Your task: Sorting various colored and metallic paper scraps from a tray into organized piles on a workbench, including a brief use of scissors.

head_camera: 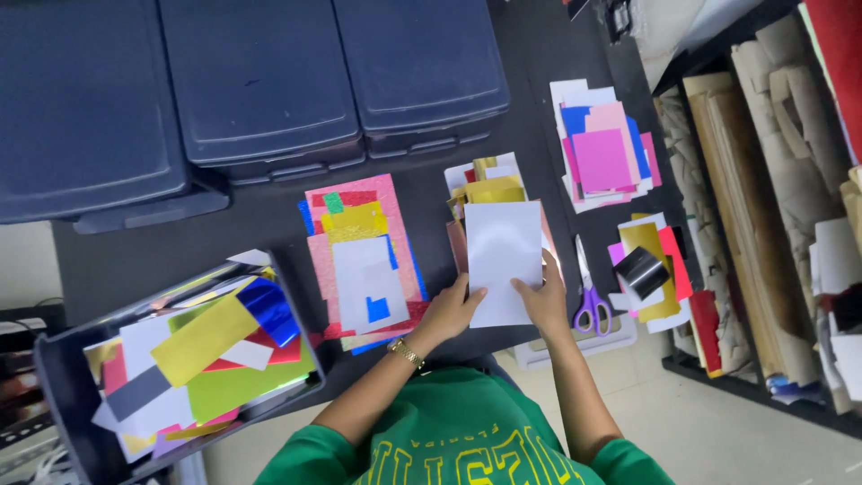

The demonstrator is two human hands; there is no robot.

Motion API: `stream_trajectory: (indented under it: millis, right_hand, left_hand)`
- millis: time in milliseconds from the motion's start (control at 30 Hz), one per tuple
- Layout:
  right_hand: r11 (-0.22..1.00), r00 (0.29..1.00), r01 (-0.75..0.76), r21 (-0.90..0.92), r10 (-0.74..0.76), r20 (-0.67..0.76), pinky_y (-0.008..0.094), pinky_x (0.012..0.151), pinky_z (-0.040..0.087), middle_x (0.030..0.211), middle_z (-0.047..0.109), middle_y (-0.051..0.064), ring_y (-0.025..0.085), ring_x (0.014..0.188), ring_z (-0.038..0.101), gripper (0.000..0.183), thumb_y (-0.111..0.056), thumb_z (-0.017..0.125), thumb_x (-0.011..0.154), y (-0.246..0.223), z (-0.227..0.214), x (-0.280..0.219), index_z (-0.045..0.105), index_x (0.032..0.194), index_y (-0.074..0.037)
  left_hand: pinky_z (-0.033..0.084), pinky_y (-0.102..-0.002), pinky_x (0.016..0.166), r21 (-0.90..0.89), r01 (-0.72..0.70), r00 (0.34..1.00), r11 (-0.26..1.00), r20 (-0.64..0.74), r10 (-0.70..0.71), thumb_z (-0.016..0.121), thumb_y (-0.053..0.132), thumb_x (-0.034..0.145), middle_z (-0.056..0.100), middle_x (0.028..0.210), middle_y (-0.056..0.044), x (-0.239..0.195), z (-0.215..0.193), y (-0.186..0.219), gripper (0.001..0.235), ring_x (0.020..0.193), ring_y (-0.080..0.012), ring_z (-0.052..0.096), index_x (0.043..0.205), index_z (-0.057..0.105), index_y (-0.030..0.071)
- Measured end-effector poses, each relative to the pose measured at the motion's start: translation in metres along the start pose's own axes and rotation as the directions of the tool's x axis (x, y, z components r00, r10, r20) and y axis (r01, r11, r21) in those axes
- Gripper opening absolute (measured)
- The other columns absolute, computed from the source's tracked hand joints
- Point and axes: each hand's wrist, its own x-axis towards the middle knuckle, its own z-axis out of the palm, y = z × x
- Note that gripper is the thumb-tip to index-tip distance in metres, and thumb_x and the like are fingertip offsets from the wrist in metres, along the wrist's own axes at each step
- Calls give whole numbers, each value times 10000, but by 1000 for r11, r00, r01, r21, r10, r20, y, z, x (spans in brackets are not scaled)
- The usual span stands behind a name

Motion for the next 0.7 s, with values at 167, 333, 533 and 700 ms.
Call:
stream_trajectory:
  millis: [167,333,533,700]
  right_hand:
    - [955,994,71,289,-92,61,516,950,549,1322,597,278,451,1209,592,820,30,743,836,41,-33,61,372,1561,-56]
    - [900,994,42,433,-82,75,490,911,566,1347,593,269,421,1176,608,785,57,701,871,61,-72,95,347,1568,-22]
    - [940,967,81,330,-155,204,473,860,593,1289,638,272,397,1119,654,810,45,769,816,74,-30,109,405,1537,-24]
    - [935,943,332,-128,-330,39,430,809,569,1133,612,201,370,1016,651,714,-145,853,776,74,-2,86,561,1414,-10]
  left_hand:
    - [565,-472,869,-27,-15,996,1000,-92,13,464,455,1038,719,1056,-86,51,23,-11,387,1003,-318,720,1270,585,169]
    - [555,-522,943,-192,-42,958,981,-286,-15,568,271,990,671,1261,-151,48,27,8,315,1102,-413,677,1283,572,156]
    - [523,-522,962,-312,-11,924,950,-367,-110,539,270,1027,585,1284,-203,55,32,14,429,1127,-424,626,1387,468,49]
    - [453,-539,1084,-287,68,918,956,-357,-173,467,325,1057,494,1449,-259,48,29,38,505,1322,-441,530,1451,396,17]
